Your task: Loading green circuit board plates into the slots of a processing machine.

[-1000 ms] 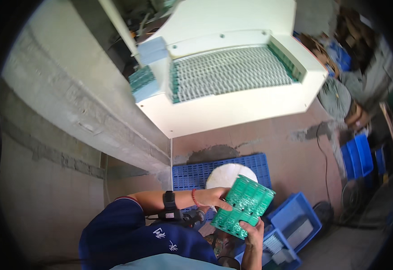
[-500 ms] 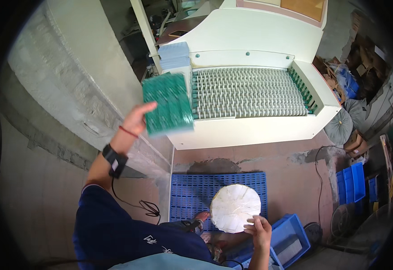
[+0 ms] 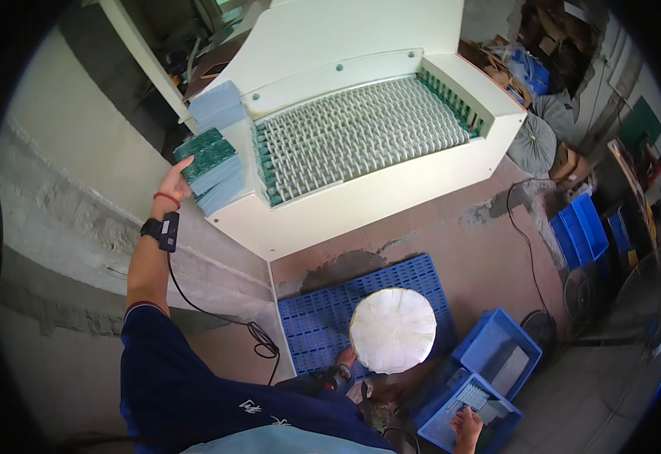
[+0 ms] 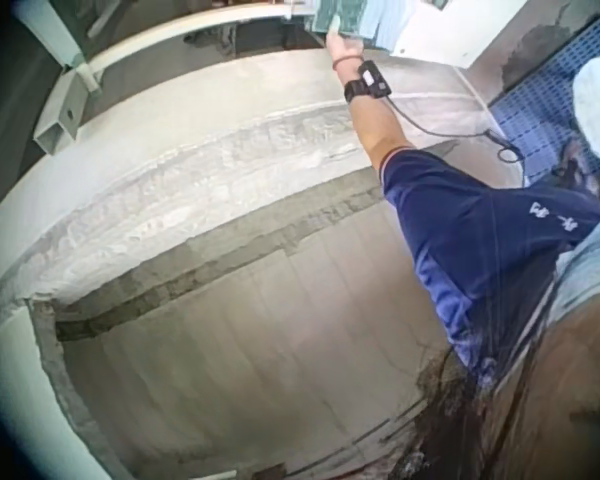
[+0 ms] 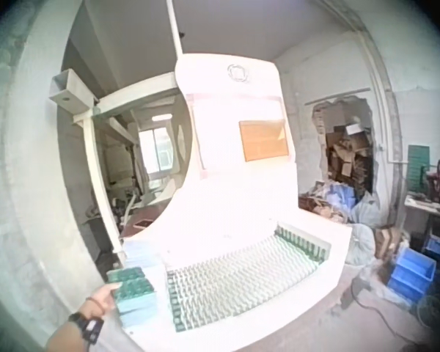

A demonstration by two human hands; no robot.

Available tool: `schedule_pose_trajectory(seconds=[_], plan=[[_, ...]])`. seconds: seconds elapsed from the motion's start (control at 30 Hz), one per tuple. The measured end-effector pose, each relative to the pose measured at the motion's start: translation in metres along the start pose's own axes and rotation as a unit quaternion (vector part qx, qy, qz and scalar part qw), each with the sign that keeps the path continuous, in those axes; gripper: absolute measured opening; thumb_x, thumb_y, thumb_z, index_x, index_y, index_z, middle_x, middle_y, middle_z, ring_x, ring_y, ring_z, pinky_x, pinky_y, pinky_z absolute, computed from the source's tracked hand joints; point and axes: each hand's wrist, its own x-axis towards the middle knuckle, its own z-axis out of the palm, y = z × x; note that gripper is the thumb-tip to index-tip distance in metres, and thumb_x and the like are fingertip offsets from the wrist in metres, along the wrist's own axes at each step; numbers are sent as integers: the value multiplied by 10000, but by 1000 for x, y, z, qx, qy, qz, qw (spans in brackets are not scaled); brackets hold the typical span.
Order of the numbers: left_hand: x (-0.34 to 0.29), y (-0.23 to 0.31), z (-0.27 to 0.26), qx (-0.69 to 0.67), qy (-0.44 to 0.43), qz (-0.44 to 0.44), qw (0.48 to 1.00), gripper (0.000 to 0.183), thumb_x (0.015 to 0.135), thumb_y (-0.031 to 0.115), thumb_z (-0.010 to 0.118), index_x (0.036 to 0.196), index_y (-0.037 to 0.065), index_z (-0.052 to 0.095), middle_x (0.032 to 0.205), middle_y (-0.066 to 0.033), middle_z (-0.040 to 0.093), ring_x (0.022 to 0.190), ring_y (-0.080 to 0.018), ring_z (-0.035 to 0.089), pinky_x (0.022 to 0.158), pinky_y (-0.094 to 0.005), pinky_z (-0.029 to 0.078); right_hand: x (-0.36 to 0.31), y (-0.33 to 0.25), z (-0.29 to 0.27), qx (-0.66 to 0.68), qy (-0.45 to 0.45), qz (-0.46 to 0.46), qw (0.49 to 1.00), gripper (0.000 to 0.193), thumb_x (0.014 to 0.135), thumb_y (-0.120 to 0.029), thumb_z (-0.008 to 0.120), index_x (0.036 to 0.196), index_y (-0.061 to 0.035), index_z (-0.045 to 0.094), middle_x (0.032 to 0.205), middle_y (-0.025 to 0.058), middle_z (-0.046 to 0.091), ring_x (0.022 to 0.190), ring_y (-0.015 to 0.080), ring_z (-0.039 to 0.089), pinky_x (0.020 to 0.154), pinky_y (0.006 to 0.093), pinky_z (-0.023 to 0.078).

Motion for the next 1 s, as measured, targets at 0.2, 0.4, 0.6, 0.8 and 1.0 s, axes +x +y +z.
schedule_pose_trajectory(seconds=[0.2, 0.4, 0.6, 0.8, 1.0], plan=[[-10, 39, 6, 381, 151, -123, 904, 542, 701, 389, 733, 1074, 56, 526, 874, -58, 587, 772, -160, 582, 592, -329, 498, 12, 37, -27, 65, -5, -26, 998, 262, 832, -237, 605, 741, 1, 547, 574, 69, 529, 455, 148, 536, 370, 256, 431], [-87, 25, 56, 342, -68, -11, 937, 455, 893, 349, 444, 1211, 27, 488, 917, -88, 593, 705, -131, 587, 635, -276, 502, 97, 109, -86, -49, 35, -22, 998, 348, 808, -322, 630, 613, -38, 579, 531, 56, 550, 446, 142, 534, 387, 259, 403], [-85, -104, 169, 555, -80, -154, 814, 391, 874, 362, 470, 1095, 47, 542, 848, -77, 603, 685, -153, 579, 625, -277, 478, 197, 182, -123, 44, 118, 81, 989, 293, 784, -288, 649, 712, -7, 603, 597, 84, 584, 469, 150, 553, 431, 294, 456], [-135, -189, 181, 702, 85, -220, 672, 341, 852, 378, 501, 955, 71, 607, 765, -64, 615, 659, -179, 570, 613, -278, 449, 256, 284, -216, -265, 312, 61, 910, 341, 706, -274, 682, 892, 6, 623, 818, 173, 643, 788, 341, 623, 734, 396, 505], [-188, -246, 257, 757, 29, -221, 614, 359, 833, 399, 513, 991, 93, 612, 897, -78, 623, 733, -205, 585, 679, -349, 468, 290, 261, -253, -343, 316, 93, 880, 578, 728, -267, 635, 1208, -13, 437, 1216, 190, 479, 1111, 350, 469, 907, 430, 409]])
